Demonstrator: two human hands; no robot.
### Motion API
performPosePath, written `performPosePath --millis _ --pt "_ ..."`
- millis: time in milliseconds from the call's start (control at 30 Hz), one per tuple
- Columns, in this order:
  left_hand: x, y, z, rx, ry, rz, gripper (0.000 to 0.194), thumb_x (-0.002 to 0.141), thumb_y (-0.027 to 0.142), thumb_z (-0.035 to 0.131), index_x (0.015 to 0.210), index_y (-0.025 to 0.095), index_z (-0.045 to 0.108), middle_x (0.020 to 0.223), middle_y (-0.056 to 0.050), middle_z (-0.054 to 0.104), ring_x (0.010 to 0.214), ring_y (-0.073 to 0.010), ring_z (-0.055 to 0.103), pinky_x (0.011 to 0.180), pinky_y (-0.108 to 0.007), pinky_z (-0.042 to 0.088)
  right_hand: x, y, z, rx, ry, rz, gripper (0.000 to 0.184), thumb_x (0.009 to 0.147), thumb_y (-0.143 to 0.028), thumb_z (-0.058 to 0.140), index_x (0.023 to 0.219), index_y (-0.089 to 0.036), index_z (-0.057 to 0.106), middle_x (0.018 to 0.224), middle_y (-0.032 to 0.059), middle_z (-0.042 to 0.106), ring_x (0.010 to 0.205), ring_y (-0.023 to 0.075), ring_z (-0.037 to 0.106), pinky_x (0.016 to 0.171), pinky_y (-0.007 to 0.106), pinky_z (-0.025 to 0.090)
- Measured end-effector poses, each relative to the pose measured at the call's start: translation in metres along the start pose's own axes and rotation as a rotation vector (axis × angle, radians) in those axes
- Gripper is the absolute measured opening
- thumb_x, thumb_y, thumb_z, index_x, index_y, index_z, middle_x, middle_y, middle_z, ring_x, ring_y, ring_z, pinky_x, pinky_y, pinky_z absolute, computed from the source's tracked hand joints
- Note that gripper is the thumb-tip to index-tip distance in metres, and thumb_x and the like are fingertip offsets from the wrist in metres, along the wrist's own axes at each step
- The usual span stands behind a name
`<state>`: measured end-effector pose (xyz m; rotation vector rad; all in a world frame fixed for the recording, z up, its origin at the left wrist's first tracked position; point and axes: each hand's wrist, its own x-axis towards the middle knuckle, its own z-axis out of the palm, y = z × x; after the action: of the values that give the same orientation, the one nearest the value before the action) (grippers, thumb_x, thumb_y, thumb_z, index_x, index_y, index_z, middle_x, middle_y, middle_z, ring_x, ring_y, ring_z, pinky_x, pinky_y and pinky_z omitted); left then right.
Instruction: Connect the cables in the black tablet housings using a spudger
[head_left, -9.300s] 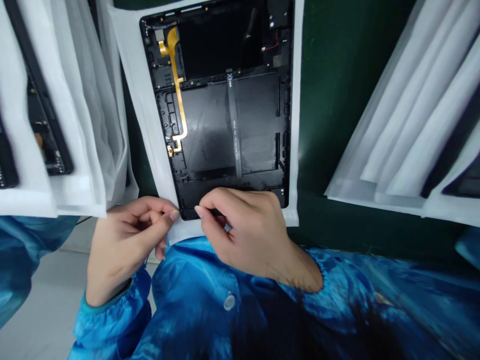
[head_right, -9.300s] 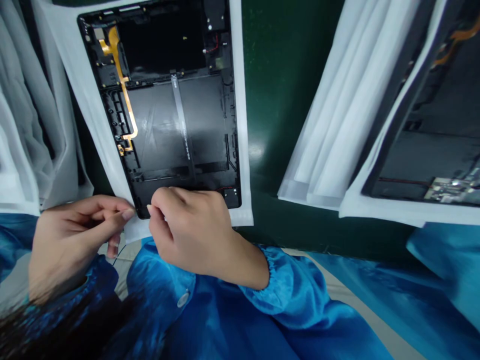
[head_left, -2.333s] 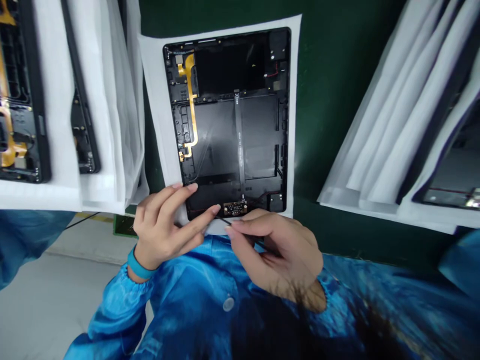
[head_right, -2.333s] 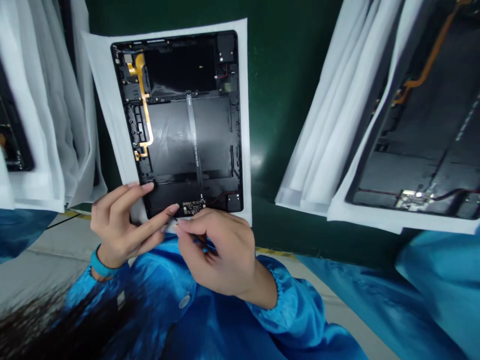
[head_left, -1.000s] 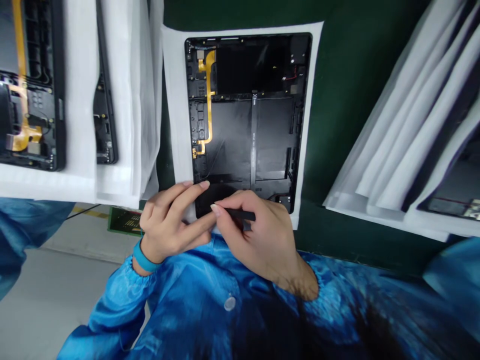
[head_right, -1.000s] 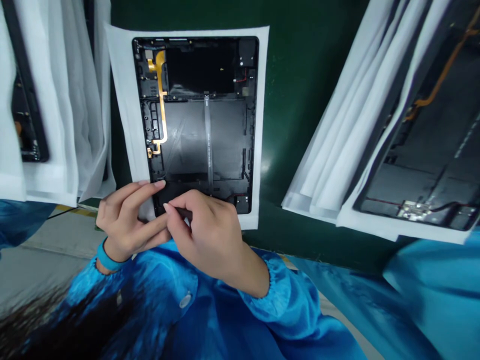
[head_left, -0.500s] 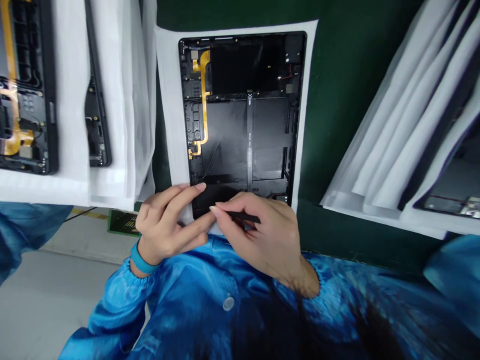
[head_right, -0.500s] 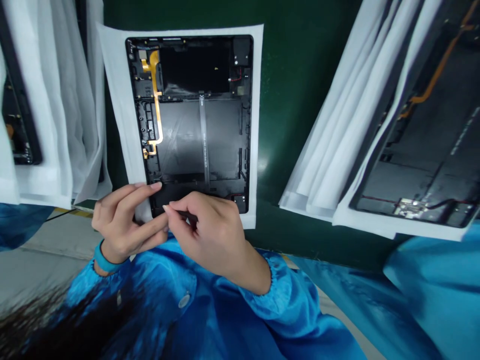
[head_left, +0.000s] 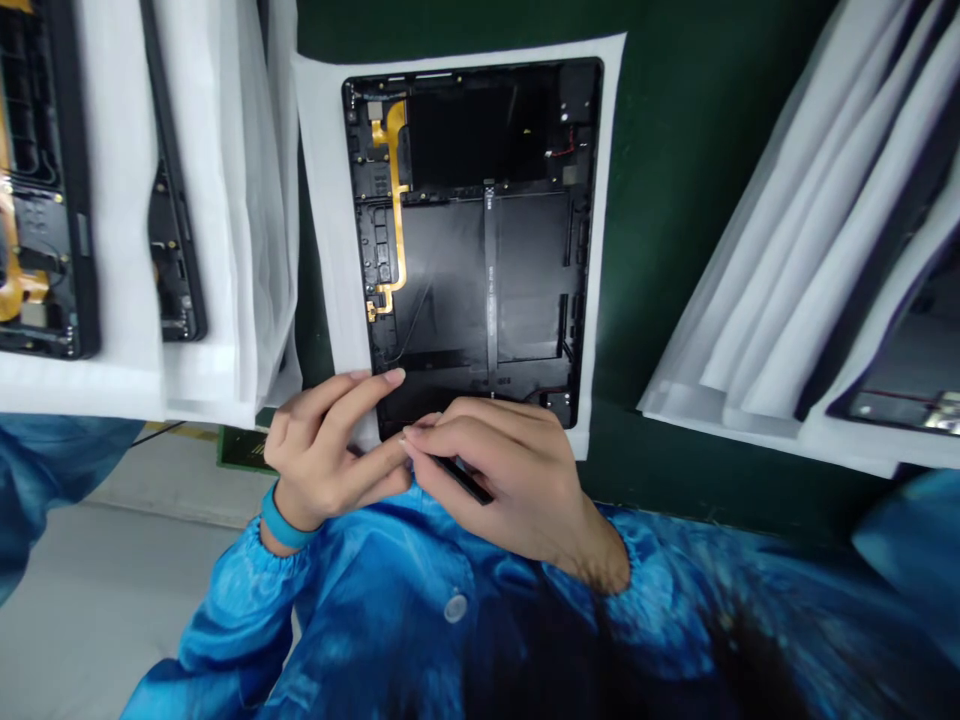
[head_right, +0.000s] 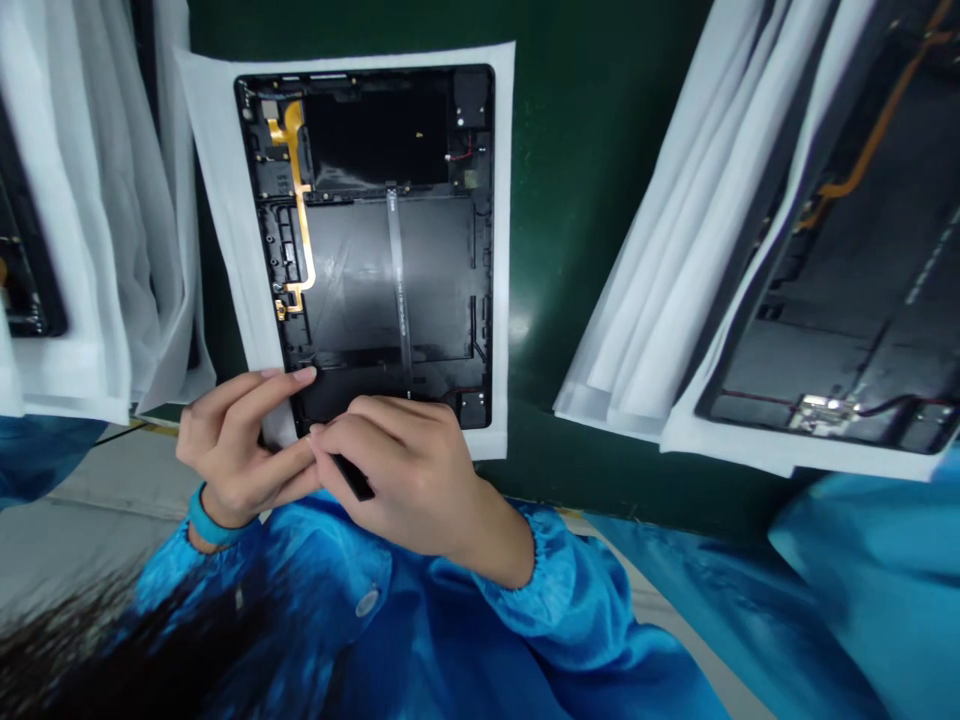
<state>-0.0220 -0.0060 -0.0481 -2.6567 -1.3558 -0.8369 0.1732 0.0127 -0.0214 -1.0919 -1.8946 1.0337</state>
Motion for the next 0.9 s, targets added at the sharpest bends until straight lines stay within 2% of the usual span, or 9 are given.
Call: performPosePath --millis 133,333,433,600,800,900 --pt "0.001 0.001 -0.001 -0.023 -0.006 0.014 0.017 0.094 0.04 0.057 0.094 0.029 0.069 0.125 -0.009 0.068 0.116 -0.0263 0.061 0.084 -0.038 0.049 0.001 0.0 0.003 -0.021 0.033 0.073 0.017 0.088 -0.009 0.061 0.077 -0.02 0.055 0.066 -0.0026 0.06 0.06 0.0101 0.058 0.058 0.024 0.048" --pt "-0.001 -0.003 -0.003 -0.02 -0.006 0.027 0.017 0.09 0.039 0.06 0.1 0.031 0.072 0.114 -0.004 0.073 0.108 -0.024 0.065 0.08 -0.035 0.05 0.004 -0.005 -0.003 -0.014 0.01 0.182 0.022 0.082 -0.004 0.059 0.074 -0.022 0.049 0.063 -0.0065 0.055 0.055 0.0077 0.051 0.053 0.022 0.042" --pt "-0.005 -0.007 -0.004 -0.054 0.023 0.051 0.018 0.09 0.035 0.058 0.1 0.029 0.072 0.103 -0.002 0.075 0.098 -0.02 0.069 0.076 -0.032 0.051 0.005 -0.007 -0.004 -0.062 0.003 0.185 0.023 0.084 -0.006 0.058 0.074 -0.022 0.047 0.062 -0.0063 0.054 0.054 0.0071 0.05 0.053 0.022 0.041" --pt "-0.008 -0.01 -0.005 -0.072 0.024 0.044 0.016 0.087 0.033 0.062 0.099 0.028 0.072 0.102 0.0 0.076 0.097 -0.0182 0.071 0.075 -0.029 0.052 0.003 -0.011 -0.004 -0.166 0.014 0.157 0.02 0.087 -0.011 0.059 0.074 -0.021 0.047 0.061 -0.0057 0.056 0.052 0.007 0.052 0.052 0.022 0.041" --pt "-0.005 -0.012 -0.001 -0.054 0.055 0.087 0.013 0.08 0.025 0.066 0.092 0.025 0.071 0.096 0.001 0.077 0.092 -0.0185 0.072 0.073 -0.029 0.053 -0.002 -0.009 -0.01 -0.159 0.06 0.254 0.017 0.086 -0.014 0.063 0.076 -0.022 0.051 0.056 -0.0075 0.053 0.046 0.0072 0.049 0.049 0.023 0.04" --pt "-0.005 -0.012 0.001 -0.034 0.071 0.115 0.014 0.082 0.025 0.064 0.094 0.025 0.071 0.096 0.001 0.076 0.092 -0.018 0.071 0.073 -0.029 0.052 -0.005 -0.008 -0.012 -0.152 0.06 0.263 0.017 0.088 -0.014 0.062 0.077 -0.022 0.051 0.057 -0.007 0.053 0.047 0.0074 0.048 0.048 0.024 0.04"
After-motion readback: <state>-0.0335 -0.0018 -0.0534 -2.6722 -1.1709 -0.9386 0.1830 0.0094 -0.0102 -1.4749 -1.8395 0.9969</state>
